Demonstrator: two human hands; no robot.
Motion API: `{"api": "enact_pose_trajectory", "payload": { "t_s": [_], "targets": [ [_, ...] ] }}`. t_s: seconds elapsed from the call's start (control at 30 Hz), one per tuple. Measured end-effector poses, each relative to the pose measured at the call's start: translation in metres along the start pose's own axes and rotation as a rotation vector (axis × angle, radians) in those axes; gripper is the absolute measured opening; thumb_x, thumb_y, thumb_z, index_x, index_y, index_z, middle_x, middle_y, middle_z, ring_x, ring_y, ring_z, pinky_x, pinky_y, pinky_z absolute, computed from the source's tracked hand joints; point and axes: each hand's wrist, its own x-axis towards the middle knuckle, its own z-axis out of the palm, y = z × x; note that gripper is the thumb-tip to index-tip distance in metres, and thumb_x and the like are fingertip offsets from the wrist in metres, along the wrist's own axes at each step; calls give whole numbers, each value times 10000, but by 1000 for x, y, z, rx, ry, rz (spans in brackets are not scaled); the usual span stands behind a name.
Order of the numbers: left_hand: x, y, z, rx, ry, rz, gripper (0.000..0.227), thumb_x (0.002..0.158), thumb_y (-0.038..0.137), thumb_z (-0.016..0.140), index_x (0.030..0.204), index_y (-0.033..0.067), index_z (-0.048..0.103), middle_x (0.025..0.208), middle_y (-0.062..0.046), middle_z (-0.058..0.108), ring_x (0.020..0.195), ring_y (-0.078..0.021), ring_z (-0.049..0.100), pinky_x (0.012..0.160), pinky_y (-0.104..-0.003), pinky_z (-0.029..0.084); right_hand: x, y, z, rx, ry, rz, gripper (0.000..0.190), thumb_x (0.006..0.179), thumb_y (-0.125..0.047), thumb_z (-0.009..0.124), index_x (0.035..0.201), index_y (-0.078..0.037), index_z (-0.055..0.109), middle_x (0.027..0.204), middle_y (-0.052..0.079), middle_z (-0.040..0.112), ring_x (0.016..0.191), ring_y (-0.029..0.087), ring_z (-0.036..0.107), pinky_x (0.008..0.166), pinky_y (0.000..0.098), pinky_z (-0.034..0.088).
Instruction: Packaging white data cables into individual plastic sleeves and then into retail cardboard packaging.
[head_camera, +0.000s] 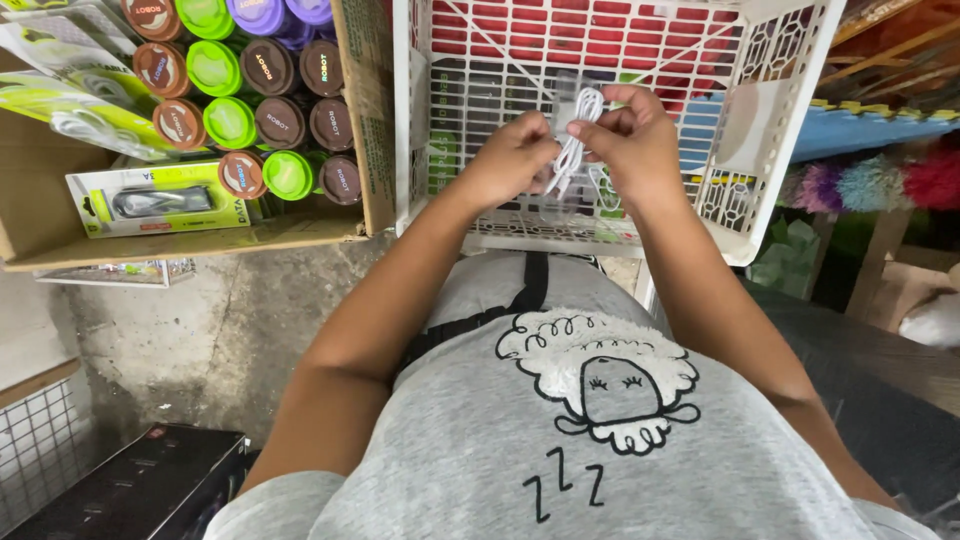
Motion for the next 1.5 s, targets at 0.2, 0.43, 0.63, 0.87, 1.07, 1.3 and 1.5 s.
{"api": "enact_pose_trajectory", "payload": {
  "t_s": [0.2, 0.43, 0.63, 0.87, 1.07, 1.3, 1.5],
  "targets": [
    [-33, 43, 2, -131, 59, 20, 390, 948, 216, 681, 1244, 83, 465, 1021, -76, 663, 792, -129, 626, 613, -281, 577, -17, -16, 25, -189, 69, -369, 477, 951, -39, 863, 1305, -1, 546, 871, 23, 657, 757, 64, 613, 649, 218, 475],
    [-41, 38, -8, -396, -153, 127, 764, 937, 62, 681, 1586, 87, 278, 1318, -102, 567, 1047, -159, 672, 771, -360, 637, -26, -33, 44, -495, 247, -649, 447, 893, -80, 918, 1223, -14, 623, 1028, 80, 517, 878, 155, 523, 713, 280, 491],
    [-69, 74, -30, -290, -179, 141, 810, 914, 48, 663, 1621, 144, 280, 1301, -100, 607, 958, -175, 695, 798, -279, 577, -29, -59, 41, -585, 229, -738, 199, 1039, -95, 825, 1161, -49, 675, 1154, 97, 514, 1068, 230, 547, 827, 345, 508],
    [-95, 102, -72, -328, -342, 79, 724, 918, 58, 623, 1602, 117, 396, 1100, -101, 679, 818, -158, 656, 692, -294, 555, -52, -157, 55, -705, -286, -992, 470, 810, -127, 810, 1255, -61, 675, 1416, 198, 523, 1398, 364, 452, 1138, 488, 450],
    [-114, 144, -108, -318, -567, -23, 590, 916, 102, 637, 1482, -22, 526, 1138, -177, 729, 819, -190, 688, 719, -313, 591, -74, -160, 65, -1159, -318, -1148, 456, 860, -163, 799, 1306, -210, 712, 1327, 12, 681, 1347, 262, 573, 1060, 425, 515],
    [-84, 166, -155, 357, 117, 318, 383, 1005, 372, 628, 1171, 33, 690, 1024, -105, 731, 853, -204, 719, 742, -357, 591, -99, -163, 82, -1217, -91, -983, 354, 874, -155, 787, 1223, -153, 728, 1127, 13, 715, 1080, 235, 672, 859, 394, 531],
    [-58, 207, -231, 946, 1069, 602, 701, 775, 458, 918, 1177, 29, 536, 1128, -194, 588, 1003, -408, 615, 796, -510, 517, -109, -134, 85, -1033, 93, -815, 308, 900, -161, 822, 1166, -90, 685, 1093, 85, 751, 959, 269, 705, 801, 384, 560]
  ]
}}
